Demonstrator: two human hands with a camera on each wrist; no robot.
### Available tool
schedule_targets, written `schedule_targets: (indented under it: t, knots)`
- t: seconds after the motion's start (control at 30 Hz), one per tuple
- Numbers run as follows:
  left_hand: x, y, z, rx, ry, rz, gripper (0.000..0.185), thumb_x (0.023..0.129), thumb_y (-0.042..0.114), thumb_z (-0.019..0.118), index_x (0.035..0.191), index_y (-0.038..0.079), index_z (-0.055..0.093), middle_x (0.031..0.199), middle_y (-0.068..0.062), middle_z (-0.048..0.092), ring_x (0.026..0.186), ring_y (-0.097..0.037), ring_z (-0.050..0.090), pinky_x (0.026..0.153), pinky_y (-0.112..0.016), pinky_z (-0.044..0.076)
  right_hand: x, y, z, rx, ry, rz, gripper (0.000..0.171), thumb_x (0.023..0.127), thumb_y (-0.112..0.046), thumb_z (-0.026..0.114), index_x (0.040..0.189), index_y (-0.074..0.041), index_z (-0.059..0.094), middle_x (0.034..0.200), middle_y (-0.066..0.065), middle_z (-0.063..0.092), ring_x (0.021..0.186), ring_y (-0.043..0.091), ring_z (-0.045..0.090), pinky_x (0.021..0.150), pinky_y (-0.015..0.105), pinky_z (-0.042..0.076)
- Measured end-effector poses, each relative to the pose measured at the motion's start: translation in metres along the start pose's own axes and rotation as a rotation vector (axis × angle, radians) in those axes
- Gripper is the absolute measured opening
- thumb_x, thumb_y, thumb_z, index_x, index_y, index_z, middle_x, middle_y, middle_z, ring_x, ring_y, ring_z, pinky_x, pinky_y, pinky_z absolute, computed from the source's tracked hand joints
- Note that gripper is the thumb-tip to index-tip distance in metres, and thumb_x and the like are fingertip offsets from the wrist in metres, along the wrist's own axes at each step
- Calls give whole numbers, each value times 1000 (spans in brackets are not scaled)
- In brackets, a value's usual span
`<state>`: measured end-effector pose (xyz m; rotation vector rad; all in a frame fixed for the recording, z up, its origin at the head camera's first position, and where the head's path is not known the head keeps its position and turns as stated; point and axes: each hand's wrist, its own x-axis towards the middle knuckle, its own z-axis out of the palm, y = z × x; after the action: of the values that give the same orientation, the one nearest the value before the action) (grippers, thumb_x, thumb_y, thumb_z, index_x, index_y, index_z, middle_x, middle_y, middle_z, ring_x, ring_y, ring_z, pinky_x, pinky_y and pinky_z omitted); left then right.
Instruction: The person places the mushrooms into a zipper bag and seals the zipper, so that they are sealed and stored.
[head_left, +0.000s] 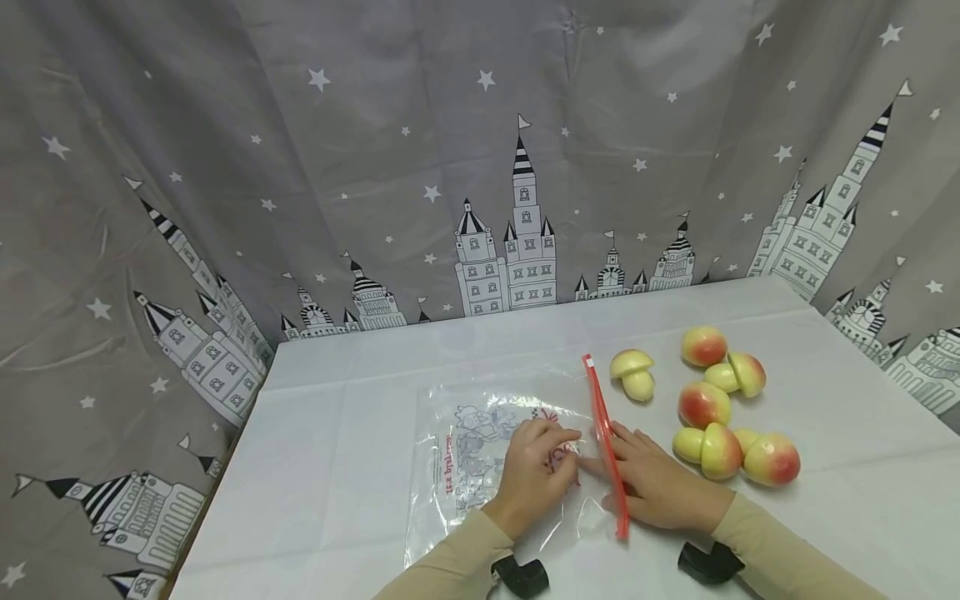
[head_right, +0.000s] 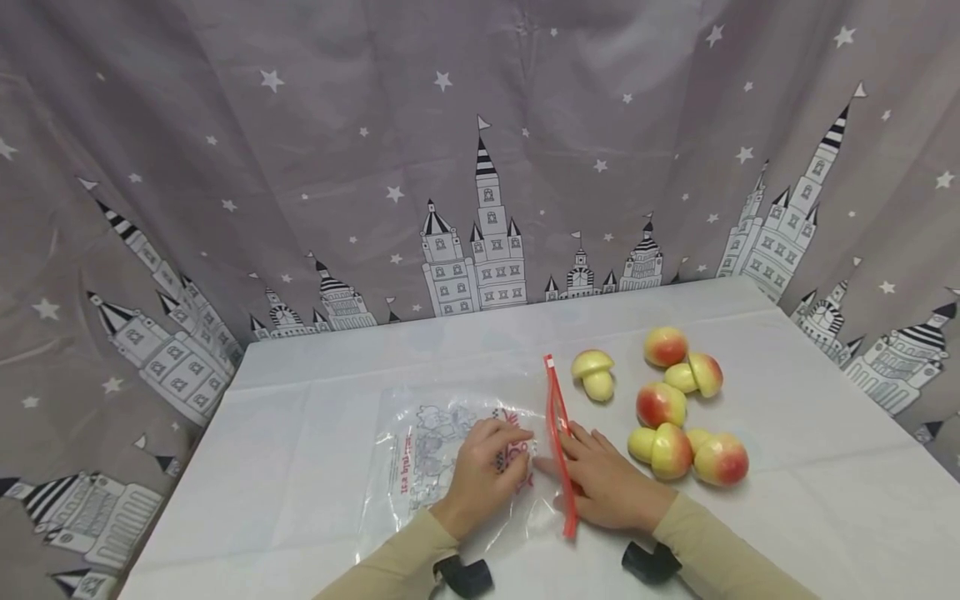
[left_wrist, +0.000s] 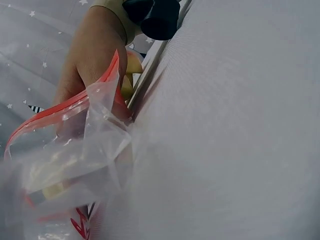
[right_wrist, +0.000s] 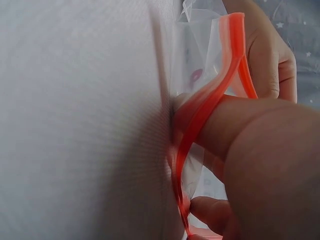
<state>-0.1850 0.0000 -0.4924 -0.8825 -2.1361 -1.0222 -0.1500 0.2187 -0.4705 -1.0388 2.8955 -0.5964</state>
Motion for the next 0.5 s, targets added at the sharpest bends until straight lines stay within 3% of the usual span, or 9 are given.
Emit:
schedule_targets:
  t: [0.23,0.5]
  knots:
    - [1,-3,1,16,45,72,28,70,2,74,96,11,79,88,0,68,84,-16,61,80,-27,49,0,2,2,1,39,-25,55,92,-35,69,144,-20,60,151,27,49,141,57,39,105,75,36]
    - [2,-4,0,33,105,141,29,68,1,75,94,11,79,87,1,69,81,-14,61,79,-25,49,0,1,0,77,-6,36,54,92,-34,71,143,-20,61,154,22,49,145,55,34,109,76,31]
